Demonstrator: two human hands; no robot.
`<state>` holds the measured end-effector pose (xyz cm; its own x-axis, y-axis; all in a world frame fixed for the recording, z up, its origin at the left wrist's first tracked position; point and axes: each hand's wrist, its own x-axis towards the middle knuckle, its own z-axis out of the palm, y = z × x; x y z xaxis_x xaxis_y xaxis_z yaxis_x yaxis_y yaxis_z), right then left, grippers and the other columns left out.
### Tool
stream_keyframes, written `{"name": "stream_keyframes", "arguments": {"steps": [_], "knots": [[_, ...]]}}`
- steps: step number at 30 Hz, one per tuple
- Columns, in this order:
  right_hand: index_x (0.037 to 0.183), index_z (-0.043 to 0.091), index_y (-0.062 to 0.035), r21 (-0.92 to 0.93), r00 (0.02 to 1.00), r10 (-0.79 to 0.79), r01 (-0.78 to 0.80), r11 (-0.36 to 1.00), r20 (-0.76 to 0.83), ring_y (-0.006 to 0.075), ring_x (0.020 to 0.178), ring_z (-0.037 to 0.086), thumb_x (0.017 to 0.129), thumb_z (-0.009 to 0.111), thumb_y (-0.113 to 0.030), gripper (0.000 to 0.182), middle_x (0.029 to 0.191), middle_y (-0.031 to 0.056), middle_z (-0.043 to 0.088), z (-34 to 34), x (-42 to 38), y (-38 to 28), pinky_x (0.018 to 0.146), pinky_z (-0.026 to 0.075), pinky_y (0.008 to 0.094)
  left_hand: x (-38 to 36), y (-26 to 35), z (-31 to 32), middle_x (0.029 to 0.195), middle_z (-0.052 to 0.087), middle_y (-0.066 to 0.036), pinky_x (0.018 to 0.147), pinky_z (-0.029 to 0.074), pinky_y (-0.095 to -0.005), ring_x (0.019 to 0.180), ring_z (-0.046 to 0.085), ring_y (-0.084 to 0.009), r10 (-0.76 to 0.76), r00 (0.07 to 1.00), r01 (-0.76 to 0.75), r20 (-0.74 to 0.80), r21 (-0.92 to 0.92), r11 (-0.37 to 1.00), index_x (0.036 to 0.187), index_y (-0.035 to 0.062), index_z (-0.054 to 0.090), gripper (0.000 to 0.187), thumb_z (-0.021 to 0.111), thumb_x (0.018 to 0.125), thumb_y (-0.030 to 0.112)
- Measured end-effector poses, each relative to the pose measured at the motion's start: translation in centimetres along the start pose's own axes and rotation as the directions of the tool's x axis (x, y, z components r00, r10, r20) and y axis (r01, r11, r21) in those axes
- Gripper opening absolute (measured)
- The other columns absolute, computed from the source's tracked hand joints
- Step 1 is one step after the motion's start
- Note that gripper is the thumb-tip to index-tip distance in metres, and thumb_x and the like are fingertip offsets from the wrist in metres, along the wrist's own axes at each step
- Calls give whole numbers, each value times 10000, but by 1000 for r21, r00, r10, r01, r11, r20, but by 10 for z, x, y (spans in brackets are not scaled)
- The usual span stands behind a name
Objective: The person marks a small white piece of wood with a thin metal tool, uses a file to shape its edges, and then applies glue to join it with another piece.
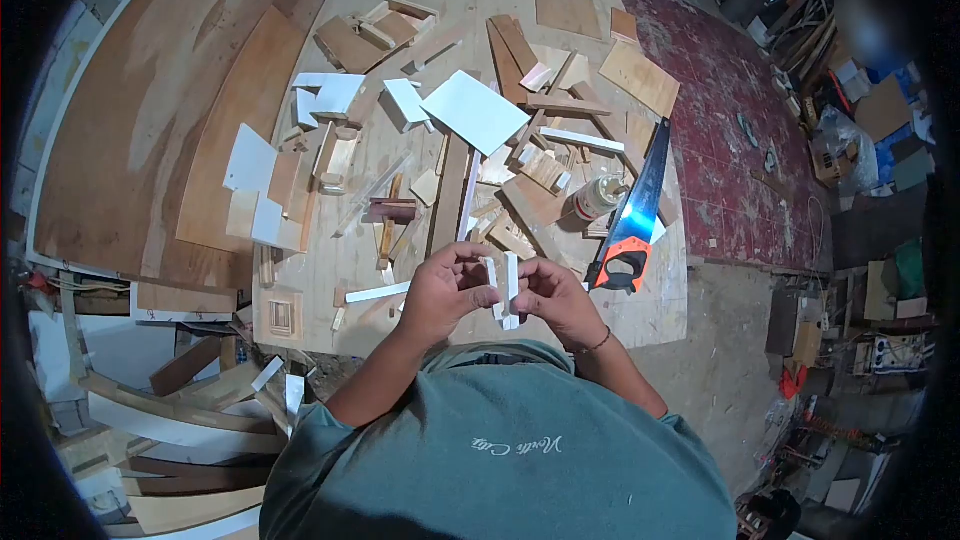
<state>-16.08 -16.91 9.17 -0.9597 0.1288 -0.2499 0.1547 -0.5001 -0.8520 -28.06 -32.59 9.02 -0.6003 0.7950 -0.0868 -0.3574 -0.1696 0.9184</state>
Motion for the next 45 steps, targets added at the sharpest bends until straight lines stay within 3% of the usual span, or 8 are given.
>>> {"name": "stream_keyframes", "arguments": {"steps": [10,16,19,22,29,34,39,45], "knots": [[1066,559,-18,-62,999,-10,12,998,32,56,689,547,805,715,-109,317,797,-6,597,5,-14,-2,600,437,199,-14,-4,15,892,606,-55,741,506,-243,823,589,-104,69,998,-69,-3,0,998,1148,-13,540,441,730,749,-22],[1072,558,-18,-75,999,-34,35,997,12,59,702,557,804,714,-101,322,802,0,602,-4,-33,-2,602,439,201,-19,-8,33,894,613,-65,745,508,-247,830,595,-112,60,998,-61,8,54,997,1145,-22,535,420,713,765,-30],[1076,557,-15,-56,998,-60,60,997,-5,62,704,562,803,712,-96,324,799,3,608,-8,-46,-7,600,443,203,-21,-8,47,895,615,-69,749,509,-252,834,597,-115,39,999,-39,5,-4,999,1141,-25,534,413,712,768,-30],[1082,558,-15,-108,998,-58,56,993,-14,63,695,563,805,706,-89,323,794,6,612,-15,-59,-10,592,445,206,-22,-13,59,939,617,-66,777,514,-261,881,598,-127,23,1000,-23,12,5,1000,1126,-11,541,467,770,721,18],[1099,550,-21,-109,995,-90,86,990,-41,71,698,576,814,697,-95,329,795,18,618,-37,-95,-11,582,456,211,-29,-28,97,896,609,-68,735,522,-268,836,601,-132,-7,1000,7,18,32,999,1122,-6,538,434,735,736,-35],[1104,533,-11,-83,997,-64,68,994,43,83,708,588,818,694,-97,339,806,30,622,-50,-111,-12,591,469,216,-47,-32,121,888,604,-62,721,520,-265,828,595,-125,-35,999,36,-40,25,999,1129,-5,537,439,734,737,-32],[1098,527,-3,-64,989,-42,52,997,144,82,723,591,822,692,-92,334,822,32,620,-56,-121,-2,613,481,217,-77,-41,140,932,623,-97,780,520,-269,873,618,-137,104,991,-97,-83,83,992,1209,-19,494,470,701,787,-13],[1087,531,-9,-67,977,46,-33,997,208,71,733,579,819,696,-77,322,826,12,602,-59,-138,4,644,480,206,-103,-61,148,982,605,-87,814,503,-270,918,594,-143,68,982,-61,-177,42,997,1204,-17,497,524,753,749,30]]}}
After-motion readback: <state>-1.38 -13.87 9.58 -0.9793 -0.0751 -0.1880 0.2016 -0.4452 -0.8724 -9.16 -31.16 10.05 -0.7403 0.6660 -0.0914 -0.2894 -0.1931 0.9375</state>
